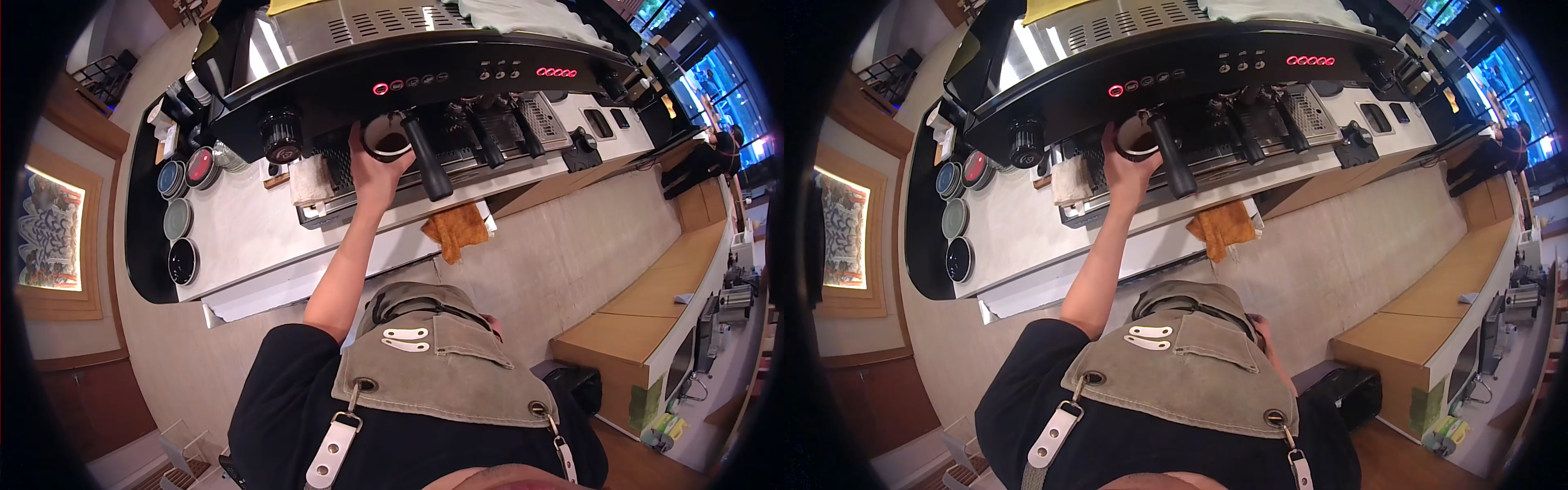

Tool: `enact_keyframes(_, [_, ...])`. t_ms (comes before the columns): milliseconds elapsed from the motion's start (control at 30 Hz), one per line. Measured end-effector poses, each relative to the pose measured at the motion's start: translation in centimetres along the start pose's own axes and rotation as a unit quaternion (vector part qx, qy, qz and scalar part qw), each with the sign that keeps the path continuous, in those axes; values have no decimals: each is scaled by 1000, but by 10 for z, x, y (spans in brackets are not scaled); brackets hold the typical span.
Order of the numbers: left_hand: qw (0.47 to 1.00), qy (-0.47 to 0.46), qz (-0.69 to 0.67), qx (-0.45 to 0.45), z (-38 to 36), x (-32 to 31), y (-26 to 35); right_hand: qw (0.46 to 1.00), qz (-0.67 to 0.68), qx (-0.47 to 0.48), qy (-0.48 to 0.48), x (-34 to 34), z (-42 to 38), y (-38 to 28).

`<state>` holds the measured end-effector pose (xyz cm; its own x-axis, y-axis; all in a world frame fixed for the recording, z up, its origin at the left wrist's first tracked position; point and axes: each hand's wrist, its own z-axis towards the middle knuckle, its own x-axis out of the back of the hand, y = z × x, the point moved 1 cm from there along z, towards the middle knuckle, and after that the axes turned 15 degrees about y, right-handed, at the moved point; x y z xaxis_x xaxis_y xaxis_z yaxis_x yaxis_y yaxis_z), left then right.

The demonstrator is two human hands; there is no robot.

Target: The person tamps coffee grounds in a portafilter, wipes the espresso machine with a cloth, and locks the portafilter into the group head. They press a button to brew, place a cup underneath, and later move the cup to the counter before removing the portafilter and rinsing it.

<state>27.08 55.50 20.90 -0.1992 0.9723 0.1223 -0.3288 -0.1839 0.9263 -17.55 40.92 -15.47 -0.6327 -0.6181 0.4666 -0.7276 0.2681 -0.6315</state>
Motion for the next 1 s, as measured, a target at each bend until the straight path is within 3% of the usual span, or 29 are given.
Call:
enact_keyframes(67, [1000,4,-23,-4,-2,-5,-3,1000,13,-24,11,2,1,7])
enact_keyframes(133, [998,-7,-66,10,0,-13,1,998,39,-7,-40,7,13,29])
enact_keyframes(267, [1000,-15,3,14,6,-3,-1,989,102,27,-103,14,47,68])
enact_keyframes(367, [1000,-7,7,7,1,-6,-12,994,79,41,-71,13,29,49])
enact_keyframes(500, [1000,-12,-7,26,6,-6,-2,998,-58,6,0,15,5,16])
enact_keyframes(600, [999,-14,-11,32,2,-2,2,998,27,34,-35,12,14,23])
enact_keyframes(733, [999,-4,-26,-21,2,-16,-7,1000,-4,23,-1,13,7,19])
enact_keyframes(867, [998,-18,-36,45,6,-2,7,1000,13,14,15,16,0,3])
enact_keyframes(1000, [999,-13,-25,16,0,-13,-11,997,74,23,-30,20,1,13])
